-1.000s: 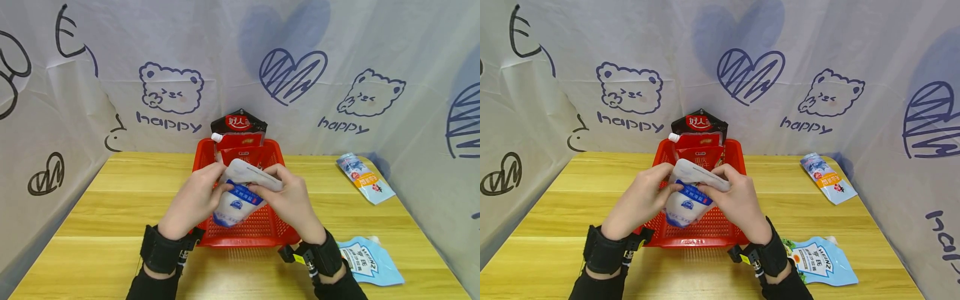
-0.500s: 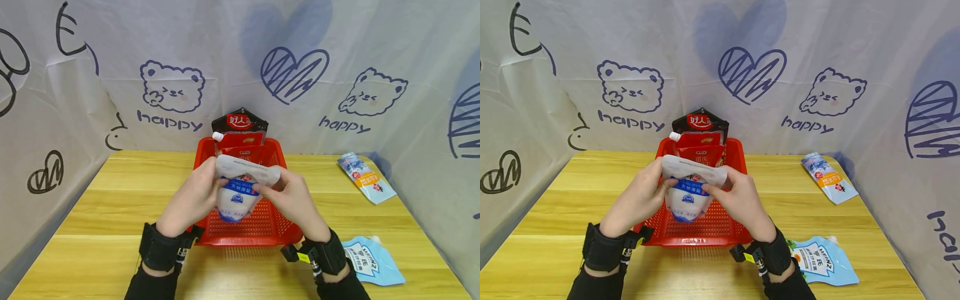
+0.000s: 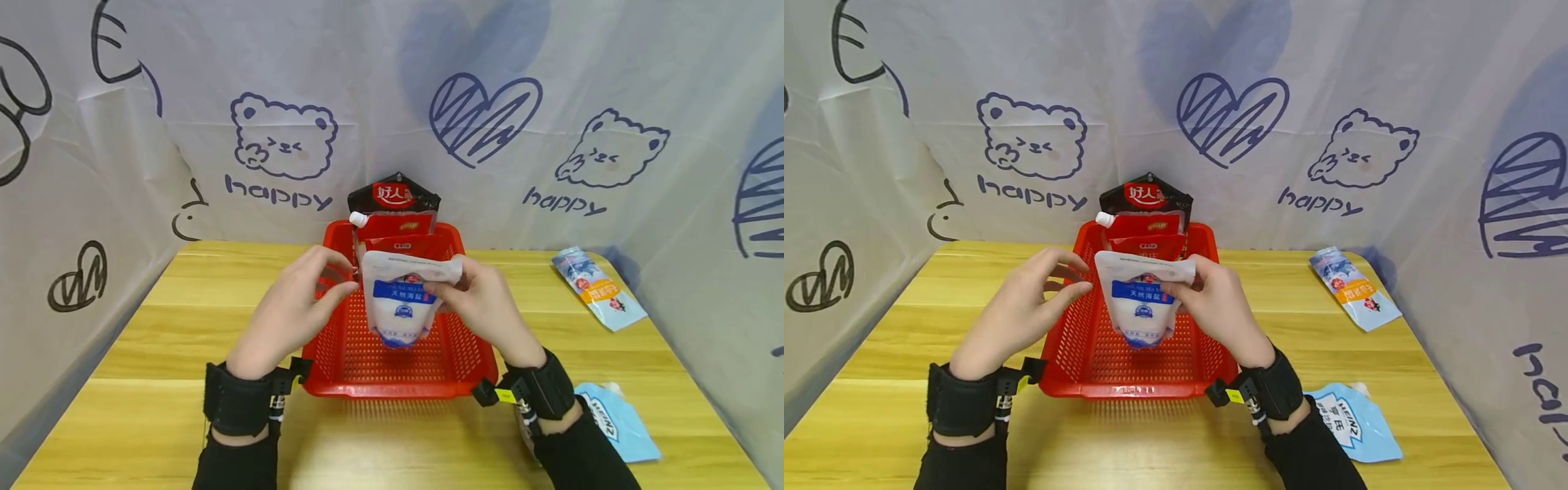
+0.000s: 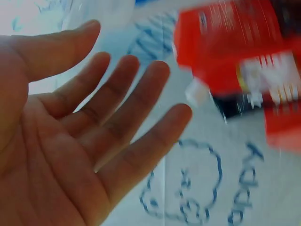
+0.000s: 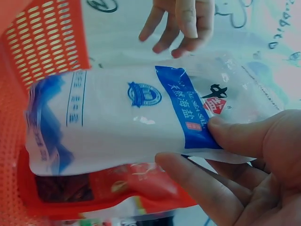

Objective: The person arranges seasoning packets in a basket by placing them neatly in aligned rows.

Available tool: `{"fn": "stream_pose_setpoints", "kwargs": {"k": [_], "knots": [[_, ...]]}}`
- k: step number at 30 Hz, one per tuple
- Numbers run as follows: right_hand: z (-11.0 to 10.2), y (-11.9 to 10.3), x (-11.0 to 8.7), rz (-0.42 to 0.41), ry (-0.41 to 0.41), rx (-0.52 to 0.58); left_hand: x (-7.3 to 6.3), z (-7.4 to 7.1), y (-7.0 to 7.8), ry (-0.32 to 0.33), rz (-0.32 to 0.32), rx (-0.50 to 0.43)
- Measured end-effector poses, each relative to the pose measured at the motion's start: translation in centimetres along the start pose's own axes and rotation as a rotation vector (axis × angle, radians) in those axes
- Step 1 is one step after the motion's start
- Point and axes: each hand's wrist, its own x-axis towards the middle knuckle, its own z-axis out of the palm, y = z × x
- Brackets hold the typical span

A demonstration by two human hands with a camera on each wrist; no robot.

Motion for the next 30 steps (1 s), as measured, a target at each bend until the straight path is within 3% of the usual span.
{"fn": "stream_pose_setpoints", "kwargs": {"k": [7,14,19,30], "knots": [[0.2,1.1,1.9,0.119,-0.069,-0.026,0.3,-0.9,-3.9,-0.052,-0.184,0.072],[0.8,1.3,3.4,0.237,-0.168,0.018,0.4,-0.1,-5.8,-0.23,-0.348,0.08],[1.5,1.9,4.3,0.257,-0.197,0.014,0.6,0.3,-6.0,-0.292,-0.388,0.055],[2.9,3.6,5.2,0.316,-0.22,0.027,0.7,0.5,-5.9,-0.306,-0.407,0.044]]}}
